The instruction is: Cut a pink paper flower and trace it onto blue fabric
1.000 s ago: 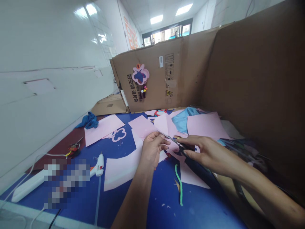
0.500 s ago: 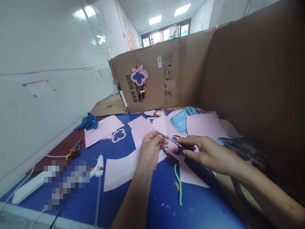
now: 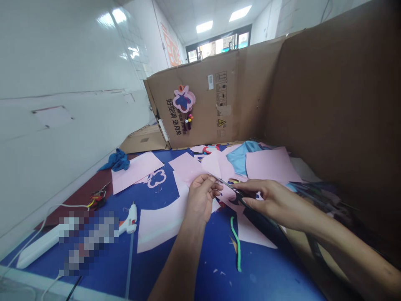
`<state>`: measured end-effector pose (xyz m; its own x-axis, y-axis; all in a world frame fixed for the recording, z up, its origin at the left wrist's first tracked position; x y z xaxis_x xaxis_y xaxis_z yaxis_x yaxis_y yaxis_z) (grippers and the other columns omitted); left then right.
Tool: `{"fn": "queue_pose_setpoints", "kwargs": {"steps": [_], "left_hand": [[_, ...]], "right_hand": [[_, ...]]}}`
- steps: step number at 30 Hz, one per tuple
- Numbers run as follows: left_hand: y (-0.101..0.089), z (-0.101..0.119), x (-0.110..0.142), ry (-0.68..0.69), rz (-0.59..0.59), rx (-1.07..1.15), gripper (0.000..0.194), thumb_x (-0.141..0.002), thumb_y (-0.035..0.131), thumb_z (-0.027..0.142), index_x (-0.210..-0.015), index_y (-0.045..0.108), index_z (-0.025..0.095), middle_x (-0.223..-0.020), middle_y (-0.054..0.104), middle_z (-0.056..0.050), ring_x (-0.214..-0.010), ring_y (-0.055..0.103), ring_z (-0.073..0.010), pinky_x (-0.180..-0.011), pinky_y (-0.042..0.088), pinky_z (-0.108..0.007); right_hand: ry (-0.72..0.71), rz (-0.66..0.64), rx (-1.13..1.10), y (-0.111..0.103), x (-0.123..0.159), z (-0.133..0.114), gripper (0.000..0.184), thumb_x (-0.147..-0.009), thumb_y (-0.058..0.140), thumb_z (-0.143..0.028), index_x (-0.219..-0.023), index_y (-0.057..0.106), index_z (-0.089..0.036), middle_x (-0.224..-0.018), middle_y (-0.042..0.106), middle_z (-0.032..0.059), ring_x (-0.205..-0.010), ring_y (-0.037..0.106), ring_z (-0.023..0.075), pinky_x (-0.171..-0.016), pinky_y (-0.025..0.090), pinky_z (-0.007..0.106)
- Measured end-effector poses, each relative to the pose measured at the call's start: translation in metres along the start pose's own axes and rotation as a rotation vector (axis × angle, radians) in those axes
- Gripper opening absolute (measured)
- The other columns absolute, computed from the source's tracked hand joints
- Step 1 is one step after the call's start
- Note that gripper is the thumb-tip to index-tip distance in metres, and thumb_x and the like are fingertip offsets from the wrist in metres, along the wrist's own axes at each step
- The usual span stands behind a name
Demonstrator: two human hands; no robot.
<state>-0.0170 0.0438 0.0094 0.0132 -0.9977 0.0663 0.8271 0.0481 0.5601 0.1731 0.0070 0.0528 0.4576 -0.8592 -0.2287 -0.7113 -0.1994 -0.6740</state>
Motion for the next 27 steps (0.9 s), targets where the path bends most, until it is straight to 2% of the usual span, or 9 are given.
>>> {"fn": "queue_pose_setpoints", "kwargs": {"steps": [6,11,20,27], "left_hand": [[-0.0017,0.0049,0.0001,-0.036,-0.061,-0.085,0.034,-0.060,0.091,0.033,-0.077,0.068,0.015,-0.068,0.070,-0.003,-0.058,0.065,-0.0125,-0.052,0.043,-0.021],[-0.0046,0.0068,-0.0014,-0.012,-0.058,-0.120,0.034,-0.061,0.092,0.033,-0.076,0.066,0.015,-0.066,0.070,-0.005,-0.058,0.064,-0.0128,-0.053,0.043,-0.021],[-0.0013,0.0014,-0.0012,0.006,-0.031,-0.061,0.036,-0.060,0.093,0.032,-0.077,0.065,0.016,-0.065,0.067,-0.001,-0.056,0.063,-0.0113,-0.053,0.042,-0.021],[0.0005,0.0013,0.0003,0.025,-0.018,-0.060,0.033,-0.062,0.091,0.031,-0.073,0.064,0.016,-0.064,0.067,-0.001,-0.056,0.062,-0.0108,-0.054,0.041,-0.021]], "right_hand": [[0.026,-0.012,0.020,-0.0022,0.0015,0.0044,0.041,-0.094,0.066,-0.026,-0.131,0.080,-0.034,-0.133,0.080,0.0024,-0.121,0.073,0.0340,-0.106,0.056,0.049],[0.029,-0.015,0.066,-0.0025,0.0027,0.0047,0.037,-0.098,0.063,-0.032,-0.132,0.079,-0.034,-0.129,0.081,0.0032,-0.114,0.076,0.0319,-0.102,0.058,0.047],[0.027,0.033,0.105,-0.0028,0.0020,0.0034,0.040,-0.094,0.066,-0.025,-0.130,0.079,-0.034,-0.131,0.080,0.0026,-0.115,0.075,0.0314,-0.103,0.058,0.046],[0.017,0.037,0.067,-0.0025,0.0025,0.0037,0.043,-0.093,0.066,-0.024,-0.133,0.078,-0.033,-0.136,0.078,0.0023,-0.124,0.073,0.0323,-0.106,0.057,0.047]]}}
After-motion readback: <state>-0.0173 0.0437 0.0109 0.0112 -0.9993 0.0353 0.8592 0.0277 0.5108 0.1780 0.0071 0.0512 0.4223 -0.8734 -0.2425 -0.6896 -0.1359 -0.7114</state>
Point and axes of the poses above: each hand's wrist, its own x-axis away from the middle knuckle, its own y-axis out of the palm, z = x × y, the point moved 4 cm from there along -x, towards the middle knuckle
